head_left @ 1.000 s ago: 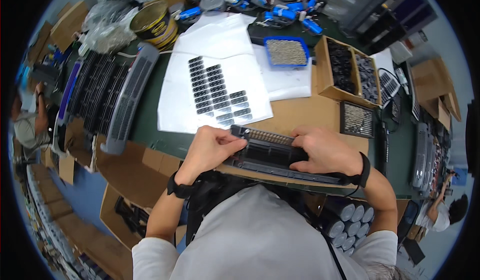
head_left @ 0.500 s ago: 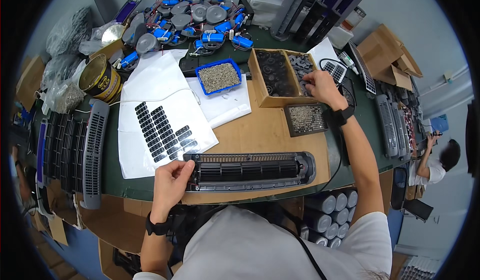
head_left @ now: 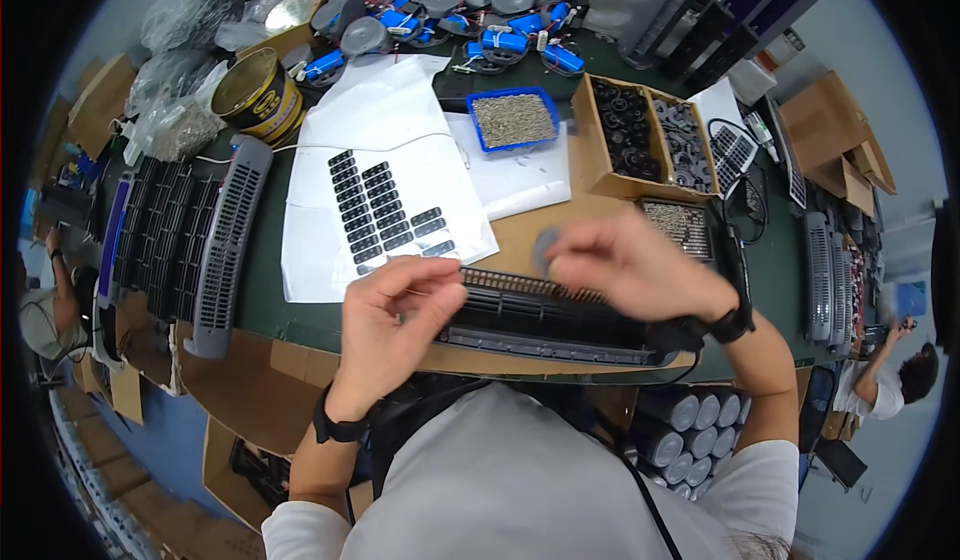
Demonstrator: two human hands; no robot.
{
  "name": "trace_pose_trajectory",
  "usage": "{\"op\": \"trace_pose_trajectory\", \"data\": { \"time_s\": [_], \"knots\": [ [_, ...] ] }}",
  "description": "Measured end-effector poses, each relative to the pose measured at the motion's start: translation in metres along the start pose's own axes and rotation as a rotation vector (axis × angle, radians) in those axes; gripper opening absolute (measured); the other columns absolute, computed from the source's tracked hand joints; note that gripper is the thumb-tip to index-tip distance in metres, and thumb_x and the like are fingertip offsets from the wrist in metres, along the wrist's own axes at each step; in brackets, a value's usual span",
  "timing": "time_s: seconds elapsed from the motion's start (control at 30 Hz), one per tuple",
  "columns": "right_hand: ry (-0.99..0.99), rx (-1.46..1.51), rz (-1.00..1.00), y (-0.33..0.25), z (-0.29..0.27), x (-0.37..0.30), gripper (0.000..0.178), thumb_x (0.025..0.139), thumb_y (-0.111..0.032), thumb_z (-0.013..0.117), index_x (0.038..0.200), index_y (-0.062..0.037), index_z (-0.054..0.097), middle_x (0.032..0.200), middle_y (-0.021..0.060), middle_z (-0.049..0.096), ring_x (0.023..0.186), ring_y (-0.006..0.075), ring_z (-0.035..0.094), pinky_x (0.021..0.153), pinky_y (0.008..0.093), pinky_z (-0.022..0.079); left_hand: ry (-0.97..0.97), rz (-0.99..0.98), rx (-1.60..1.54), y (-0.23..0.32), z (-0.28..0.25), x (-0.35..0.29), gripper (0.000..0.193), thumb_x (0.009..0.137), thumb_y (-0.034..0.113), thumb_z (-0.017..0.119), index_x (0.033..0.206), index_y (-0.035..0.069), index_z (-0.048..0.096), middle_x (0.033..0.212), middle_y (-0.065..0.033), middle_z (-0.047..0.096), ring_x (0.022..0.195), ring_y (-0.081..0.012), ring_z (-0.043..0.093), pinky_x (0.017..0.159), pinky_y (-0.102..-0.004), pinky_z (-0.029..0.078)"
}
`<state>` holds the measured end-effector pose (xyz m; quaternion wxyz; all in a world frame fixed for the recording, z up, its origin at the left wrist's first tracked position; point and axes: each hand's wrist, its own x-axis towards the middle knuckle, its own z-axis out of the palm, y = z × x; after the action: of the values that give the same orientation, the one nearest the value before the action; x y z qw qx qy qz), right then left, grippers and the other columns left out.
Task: The person assembles electronic components on a cluttered workbench. They insert small black rectangular parts into a grey plastic housing, secure them with a black power tool, and attach a blue cylindrical component. The person repeats this process for a second unit, handling various small parts and tools throughout the sequence.
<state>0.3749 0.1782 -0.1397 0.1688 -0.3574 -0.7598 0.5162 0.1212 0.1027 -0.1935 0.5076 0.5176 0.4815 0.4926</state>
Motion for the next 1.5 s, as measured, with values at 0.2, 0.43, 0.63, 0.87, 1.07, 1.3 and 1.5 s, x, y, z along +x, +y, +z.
{"op": "trace_pose_trajectory", "data": {
  "time_s": [0.2, 0.43, 0.63, 0.87, 1.07, 1.3, 1.5],
  "knots": [
    [-0.128, 0.010, 0.079, -0.016, 0.041, 0.010, 0.017, 0.091, -0.011, 0.063, 0.093, 0.0049, 0.067, 0.070, 0.0146, 0.062, 0.060, 0.0166, 0.053, 0.057, 0.0329, 0.043, -0.045, -0.041, -0.172, 0.009, 0.011, -0.015, 0.026, 0.084, -0.008, 0.071, 0.109, -0.005, 0.069, 0.096, -0.0118, 0.071, 0.085, -0.0131, 0.068, 0.076, -0.0236, 0.057],
    [-0.055, -0.625, -0.255, 0.003, 0.040, 0.003, 0.066, 0.073, -0.021, 0.083, 0.121, 0.0108, 0.049, 0.100, 0.0214, 0.058, 0.088, 0.0345, 0.061, 0.076, 0.0414, 0.049, 0.159, -0.159, -0.128, -0.010, -0.019, -0.015, 0.019, 0.084, -0.007, 0.070, 0.103, -0.005, 0.072, 0.090, -0.0070, 0.069, 0.077, -0.0094, 0.066, 0.068, -0.0204, 0.054],
    [-0.349, -0.711, 0.030, 0.007, 0.042, -0.003, 0.101, 0.063, -0.026, 0.088, 0.137, 0.0158, 0.033, 0.123, 0.0276, 0.052, 0.108, 0.0416, 0.057, 0.092, 0.0443, 0.047, 0.044, -0.184, 0.123, -0.028, -0.027, -0.009, 0.016, 0.084, -0.003, 0.073, 0.100, -0.004, 0.073, 0.086, -0.0054, 0.067, 0.074, -0.0091, 0.066, 0.067, -0.0201, 0.054],
    [-0.270, -0.734, -0.097, 0.014, 0.044, -0.007, 0.093, 0.064, -0.022, 0.088, 0.132, 0.0139, 0.035, 0.108, 0.0259, 0.056, 0.095, 0.0415, 0.061, 0.081, 0.0458, 0.050, -0.030, -0.160, 0.242, -0.033, -0.017, -0.001, 0.014, 0.083, -0.002, 0.074, 0.097, -0.003, 0.074, 0.083, -0.0051, 0.067, 0.072, -0.0085, 0.065, 0.064, -0.0198, 0.052],
    [-0.249, -0.710, -0.106, 0.019, 0.045, -0.007, 0.095, 0.064, -0.022, 0.088, 0.133, 0.0151, 0.035, 0.111, 0.0273, 0.056, 0.095, 0.0414, 0.061, 0.082, 0.0455, 0.050, -0.079, -0.098, 0.418, -0.038, -0.016, 0.006, 0.013, 0.085, 0.001, 0.073, 0.097, -0.001, 0.074, 0.083, -0.0041, 0.066, 0.068, -0.0084, 0.064, 0.063, -0.0211, 0.052],
    [-0.257, -0.695, -0.106, 0.018, 0.043, -0.006, 0.095, 0.064, -0.022, 0.088, 0.133, 0.0156, 0.035, 0.111, 0.0274, 0.056, 0.096, 0.0413, 0.061, 0.083, 0.0453, 0.050, 0.034, -0.072, 0.323, -0.045, -0.016, 0.011, 0.036, 0.085, 0.010, 0.074, 0.119, 0.001, 0.066, 0.101, -0.0132, 0.068, 0.090, -0.0158, 0.064, 0.074, -0.0287, 0.054],
    [-0.289, -0.721, -0.078, 0.016, 0.044, -0.005, 0.095, 0.065, -0.026, 0.087, 0.132, 0.0167, 0.035, 0.108, 0.0276, 0.057, 0.092, 0.0415, 0.062, 0.078, 0.0438, 0.052, -0.058, -0.076, 0.206, -0.065, -0.015, 0.007, 0.047, 0.085, 0.010, 0.074, 0.129, -0.002, 0.059, 0.114, -0.0175, 0.066, 0.097, -0.0209, 0.063, 0.090, -0.0318, 0.051]
  ]
}}
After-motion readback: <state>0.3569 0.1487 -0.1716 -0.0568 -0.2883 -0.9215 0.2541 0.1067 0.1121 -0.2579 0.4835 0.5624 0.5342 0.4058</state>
